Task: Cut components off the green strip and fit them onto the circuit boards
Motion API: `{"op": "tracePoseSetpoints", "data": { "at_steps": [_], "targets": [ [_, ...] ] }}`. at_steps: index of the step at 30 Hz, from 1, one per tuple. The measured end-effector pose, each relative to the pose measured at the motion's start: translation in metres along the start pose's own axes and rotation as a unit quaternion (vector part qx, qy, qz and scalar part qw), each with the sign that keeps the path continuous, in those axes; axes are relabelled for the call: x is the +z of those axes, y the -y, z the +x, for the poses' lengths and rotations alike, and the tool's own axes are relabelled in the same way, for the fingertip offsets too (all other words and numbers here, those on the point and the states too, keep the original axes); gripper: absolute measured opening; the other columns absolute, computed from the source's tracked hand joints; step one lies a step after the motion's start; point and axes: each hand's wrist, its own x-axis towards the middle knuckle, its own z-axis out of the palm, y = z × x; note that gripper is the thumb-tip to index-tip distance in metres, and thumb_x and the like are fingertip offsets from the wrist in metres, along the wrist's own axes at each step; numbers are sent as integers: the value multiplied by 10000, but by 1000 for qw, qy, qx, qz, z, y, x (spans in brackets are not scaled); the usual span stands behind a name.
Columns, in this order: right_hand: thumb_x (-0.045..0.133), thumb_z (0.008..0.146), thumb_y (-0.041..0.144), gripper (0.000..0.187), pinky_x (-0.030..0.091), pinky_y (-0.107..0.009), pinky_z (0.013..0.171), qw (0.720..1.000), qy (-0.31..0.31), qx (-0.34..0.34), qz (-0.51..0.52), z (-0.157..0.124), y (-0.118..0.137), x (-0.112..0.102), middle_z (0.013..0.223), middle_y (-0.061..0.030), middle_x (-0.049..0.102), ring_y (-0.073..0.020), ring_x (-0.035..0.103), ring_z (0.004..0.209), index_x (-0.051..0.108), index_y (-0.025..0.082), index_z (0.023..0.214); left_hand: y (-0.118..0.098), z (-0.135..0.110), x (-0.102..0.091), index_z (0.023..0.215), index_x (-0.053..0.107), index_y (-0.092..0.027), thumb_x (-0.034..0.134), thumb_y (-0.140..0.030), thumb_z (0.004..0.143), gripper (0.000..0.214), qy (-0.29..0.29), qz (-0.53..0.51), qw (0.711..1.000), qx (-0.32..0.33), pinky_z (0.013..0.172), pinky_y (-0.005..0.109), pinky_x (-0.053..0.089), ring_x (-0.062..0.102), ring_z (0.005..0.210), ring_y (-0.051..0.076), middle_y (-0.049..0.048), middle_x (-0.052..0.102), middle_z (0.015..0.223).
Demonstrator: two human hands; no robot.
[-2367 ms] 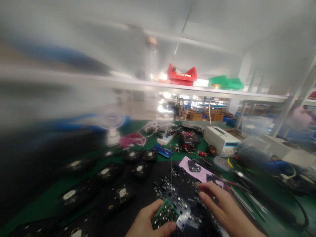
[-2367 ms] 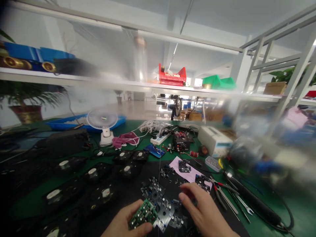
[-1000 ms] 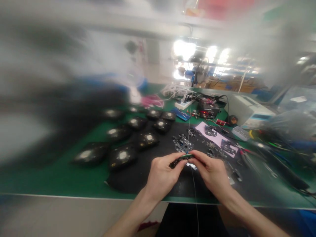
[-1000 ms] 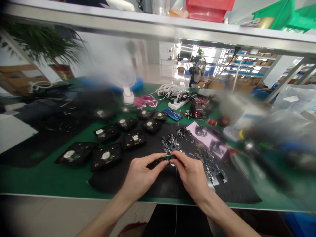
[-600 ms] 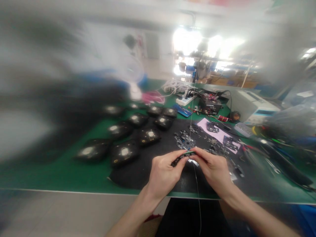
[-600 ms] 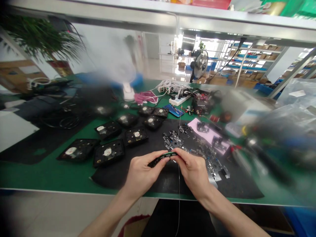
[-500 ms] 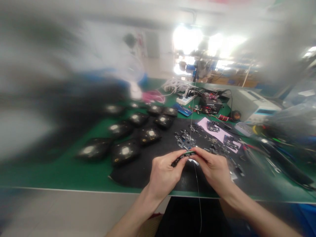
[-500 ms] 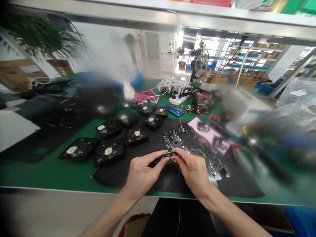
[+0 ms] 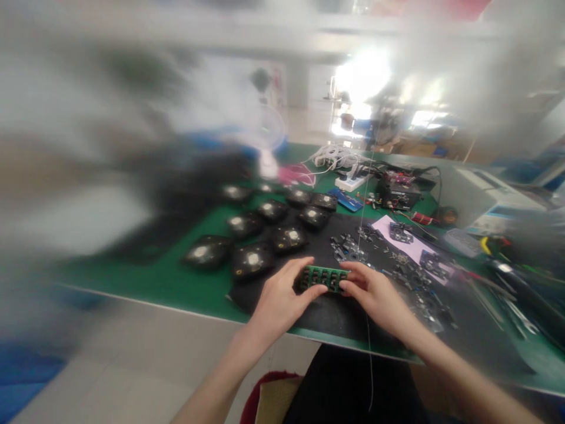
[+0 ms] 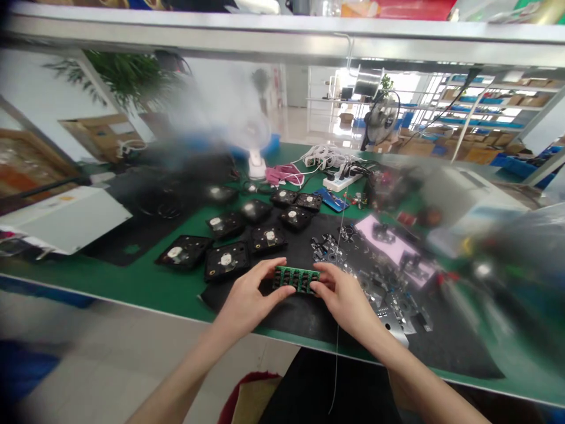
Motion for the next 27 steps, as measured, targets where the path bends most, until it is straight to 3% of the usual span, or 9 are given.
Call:
{"op": "tracePoseSetpoints", "data": {
  "at_steps": [3, 7, 10, 15, 21, 27],
  "targets": [
    [570, 1013, 367, 538, 582, -185, 1002, 1000, -5, -11, -22, 5, -6, 11, 1320, -38, 632, -81, 676, 1127, 469, 169, 1503, 25, -24, 0, 1350, 609, -376, 515, -536, 939, 451, -163, 129, 978, 23, 1154, -19, 378, 468, 1261, -160, -147, 486, 1327],
    [562, 1010, 393, 476, 475, -414, 1203, 985, -57, -60, -150, -2, -7, 22, 1491, -47, 494, -193, 544, 1345, 558, 188, 1440, 42, -49, 13, 1111, 723, -328, 545, -374, 922, 263, -212, 153, 965, 24, 1019, 43, 325, 472, 1090, -150, -140, 557, 1181],
    [539, 1029, 398, 400, 471, -423, 1200, 966, -47, -108, -229, -14, -5, 32, 1515, -37, 460, -204, 504, 1370, 618, 201, 1368, 46, -54, 20, 1066, 739, -282, 547, -359, 912, 258, -227, 148, 962, 22, 967, 74, 285, 454, 1033, -135, -100, 581, 1111],
    [438, 1076, 353, 401, 412, -417, 1246, 934, -59, -164, -313, -28, -10, 47, 1562, -92, 382, -217, 400, 1442, 618, 122, 1350, 44, -56, 18, 1000, 752, -190, 510, -355, 925, 303, -217, 137, 966, 33, 944, 105, 263, 424, 987, -116, -23, 591, 1027],
    [467, 1067, 379, 369, 486, -434, 1167, 917, -109, -220, -313, -31, -13, 49, 1530, -79, 416, -213, 444, 1396, 601, 141, 1315, 34, -61, 10, 931, 756, -151, 500, -349, 919, 324, -237, 161, 957, 45, 887, 95, 260, 400, 933, -97, 44, 564, 927],
    [414, 1070, 471, 441, 535, -503, 1064, 902, -138, -295, -282, -20, -28, 51, 1500, -117, 460, -274, 516, 1335, 600, 131, 1280, 33, -60, 7, 934, 728, -242, 531, -339, 857, 233, -252, 172, 952, 40, 858, 123, 225, 402, 905, -71, -22, 575, 916]
  ]
}}
